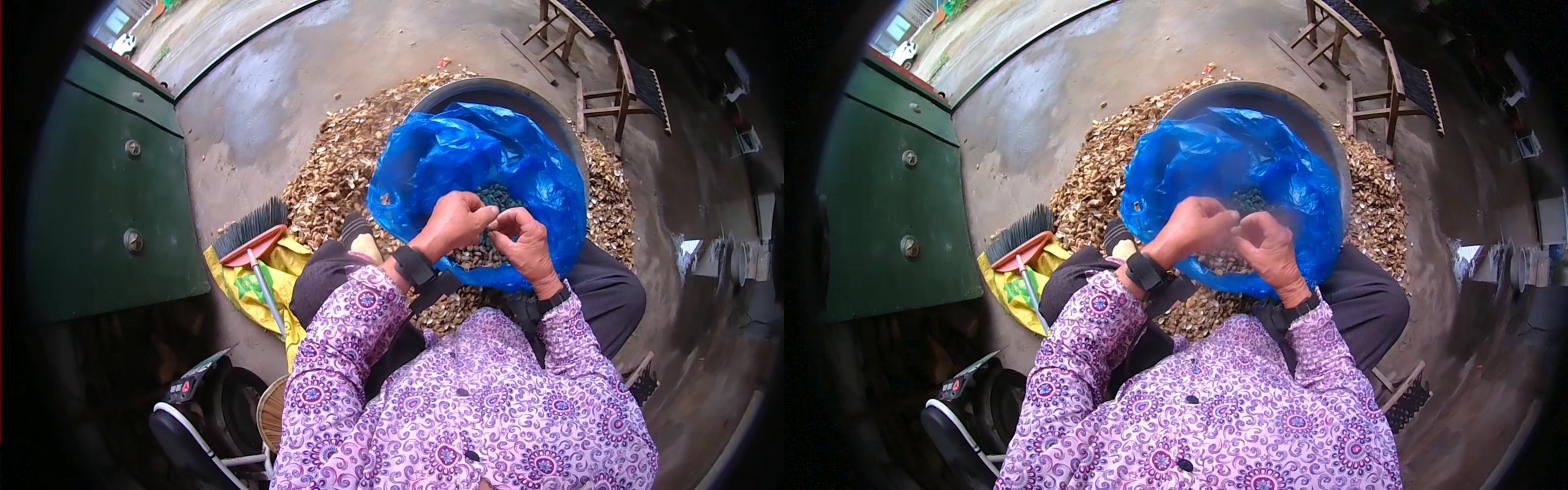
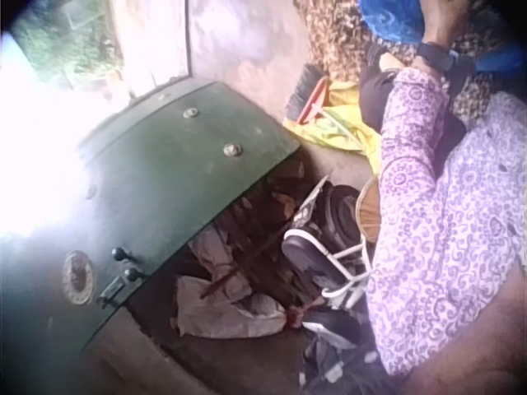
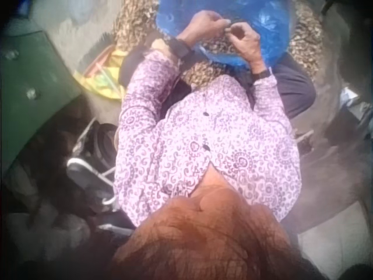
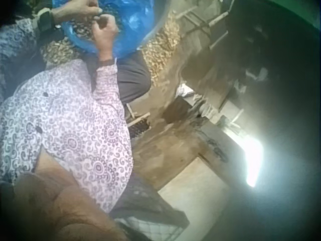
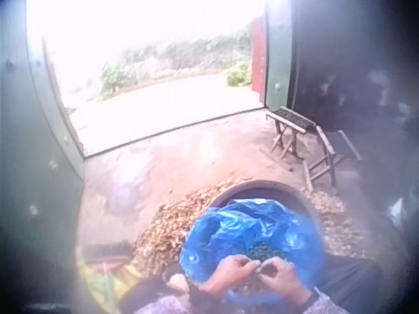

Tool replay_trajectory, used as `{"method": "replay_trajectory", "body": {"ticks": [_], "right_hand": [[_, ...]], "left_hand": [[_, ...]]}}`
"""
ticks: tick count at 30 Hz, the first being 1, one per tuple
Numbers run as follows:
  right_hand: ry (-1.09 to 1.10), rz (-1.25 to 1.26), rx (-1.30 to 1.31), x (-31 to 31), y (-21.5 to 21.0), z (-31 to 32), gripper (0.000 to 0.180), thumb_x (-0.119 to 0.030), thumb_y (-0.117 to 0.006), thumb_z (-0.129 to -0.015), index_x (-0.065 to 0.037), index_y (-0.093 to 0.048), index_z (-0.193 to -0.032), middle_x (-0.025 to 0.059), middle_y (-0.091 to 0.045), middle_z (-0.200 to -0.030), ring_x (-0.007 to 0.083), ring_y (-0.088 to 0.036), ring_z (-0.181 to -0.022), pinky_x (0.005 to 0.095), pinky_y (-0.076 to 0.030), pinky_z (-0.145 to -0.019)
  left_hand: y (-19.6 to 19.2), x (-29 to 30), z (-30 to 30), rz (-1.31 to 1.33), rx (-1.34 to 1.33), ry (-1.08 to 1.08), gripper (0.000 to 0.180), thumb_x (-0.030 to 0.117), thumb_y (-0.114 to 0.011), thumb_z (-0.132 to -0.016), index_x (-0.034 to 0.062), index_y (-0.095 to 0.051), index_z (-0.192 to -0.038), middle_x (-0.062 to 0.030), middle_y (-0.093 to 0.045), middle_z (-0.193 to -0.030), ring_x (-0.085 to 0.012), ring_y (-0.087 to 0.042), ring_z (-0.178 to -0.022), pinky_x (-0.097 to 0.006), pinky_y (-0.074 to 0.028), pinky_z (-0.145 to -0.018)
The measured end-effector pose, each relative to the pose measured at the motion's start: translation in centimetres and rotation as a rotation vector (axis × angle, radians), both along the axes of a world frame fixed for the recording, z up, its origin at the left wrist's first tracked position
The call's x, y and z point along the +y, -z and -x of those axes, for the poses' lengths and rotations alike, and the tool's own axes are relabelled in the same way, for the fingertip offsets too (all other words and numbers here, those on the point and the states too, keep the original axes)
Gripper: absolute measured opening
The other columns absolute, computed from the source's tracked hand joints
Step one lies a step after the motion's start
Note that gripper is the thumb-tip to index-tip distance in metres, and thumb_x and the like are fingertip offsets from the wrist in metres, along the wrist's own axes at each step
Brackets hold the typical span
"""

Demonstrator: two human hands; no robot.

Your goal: The person sits cross-legged on the floor and repeatedly picks up small nut-like items from a blue plastic bag, shells them by hand, and drops the shells onto the floor while placing the kernels into the bag. The process continues throughout the clip.

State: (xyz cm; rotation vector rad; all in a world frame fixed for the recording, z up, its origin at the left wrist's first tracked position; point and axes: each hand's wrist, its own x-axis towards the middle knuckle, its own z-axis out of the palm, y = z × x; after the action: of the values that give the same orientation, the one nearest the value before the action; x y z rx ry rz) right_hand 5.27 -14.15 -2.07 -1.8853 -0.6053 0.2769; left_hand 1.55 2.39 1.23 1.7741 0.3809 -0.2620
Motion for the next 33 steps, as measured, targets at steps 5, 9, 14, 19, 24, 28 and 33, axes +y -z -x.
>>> {"method": "replay_trajectory", "body": {"ticks": [5, 9, 14, 19, 24, 28, 33], "right_hand": [[0.003, 0.042, -0.083, -0.9, -1.4, 0.1, 0.023, -0.003, -0.067, -0.068, -0.005, -0.055, -0.087, 0.0079, -0.062, -0.076, 0.0161, -0.061, -0.071, 0.0283, -0.048, -0.062], [0.02, -0.213, 0.263, -1.1, -1.3, -0.2, 0.022, -0.003, -0.066, -0.071, -0.004, -0.055, -0.09, 0.0044, -0.062, -0.083, 0.0119, -0.059, -0.078, 0.0257, -0.047, -0.067], [-0.005, -0.288, 0.61, -1.7, -0.9, -0.7, 0.025, -0.012, -0.064, -0.079, -0.001, -0.057, -0.101, 0.0008, -0.061, -0.09, 0.0077, -0.054, -0.081, 0.0221, -0.043, -0.074], [-0.036, -0.267, 0.588, -1.2, -1.5, -0.6, 0.021, -0.014, -0.061, -0.081, -0.001, -0.061, -0.098, 0.0013, -0.062, -0.087, 0.0069, -0.055, -0.079, 0.022, -0.045, -0.073], [0.025, -0.172, 0.487, -1.2, -2.1, -0.6, 0.019, -0.013, -0.06, -0.082, 0.0, -0.063, -0.095, 0.002, -0.063, -0.085, 0.0075, -0.056, -0.077, 0.0215, -0.046, -0.069], [-0.022, -0.176, 0.494, -1.3, -2.7, -0.7, 0.019, -0.012, -0.059, -0.082, 0.001, -0.062, -0.096, 0.0026, -0.063, -0.085, 0.0077, -0.057, -0.077, 0.0206, -0.046, -0.068], [-0.072, -0.213, 0.558, -1.7, -2.4, -0.9, 0.019, -0.012, -0.06, -0.082, 0.0, -0.062, -0.096, 0.0007, -0.062, -0.081, 0.0056, -0.054, -0.07, 0.0194, -0.044, -0.064]], "left_hand": [[-0.5, -0.3, 0.1, 0.422, 0.154, 0.061, 0.022, 0.022, -0.058, -0.079, 0.0003, -0.058, -0.077, -0.0044, -0.057, -0.063, -0.0113, -0.056, -0.053, -0.021, -0.045, -0.046], [0.2, -0.2, 0.1, 0.599, 0.076, -0.036, 0.015, 0.016, -0.061, -0.077, 0.0009, -0.058, -0.078, -0.0034, -0.056, -0.062, -0.0107, -0.053, -0.052, -0.021, -0.044, -0.047], [-0.2, -0.6, -0.1, 0.643, 0.041, -0.136, 0.013, 0.006, -0.066, -0.072, -0.0002, -0.058, -0.08, -0.0033, -0.057, -0.068, -0.0106, -0.054, -0.057, -0.022, -0.045, -0.051], [0.4, -0.9, 0.1, 0.635, -0.037, -0.169, 0.019, 0.009, -0.069, -0.069, 0.0002, -0.06, -0.082, -0.004, -0.059, -0.072, -0.0101, -0.055, -0.061, -0.022, -0.045, -0.056], [0.1, -1.2, 0.1, 0.62, 0.009, -0.129, 0.015, 0.007, -0.067, -0.07, 0.0003, -0.059, -0.082, -0.0044, -0.06, -0.069, -0.0097, -0.055, -0.06, -0.022, -0.045, -0.055], [0.3, -1.2, 0.3, 0.569, -0.039, -0.091, 0.013, 0.006, -0.065, -0.071, 0.0006, -0.059, -0.081, -0.0045, -0.06, -0.068, -0.0093, -0.055, -0.058, -0.021, -0.045, -0.054], [0.4, -1.1, 0.4, 0.602, -0.022, -0.066, 0.013, 0.007, -0.064, -0.072, 0.001, -0.059, -0.082, -0.0041, -0.06, -0.068, -0.0089, -0.055, -0.057, -0.021, -0.045, -0.053]]}}
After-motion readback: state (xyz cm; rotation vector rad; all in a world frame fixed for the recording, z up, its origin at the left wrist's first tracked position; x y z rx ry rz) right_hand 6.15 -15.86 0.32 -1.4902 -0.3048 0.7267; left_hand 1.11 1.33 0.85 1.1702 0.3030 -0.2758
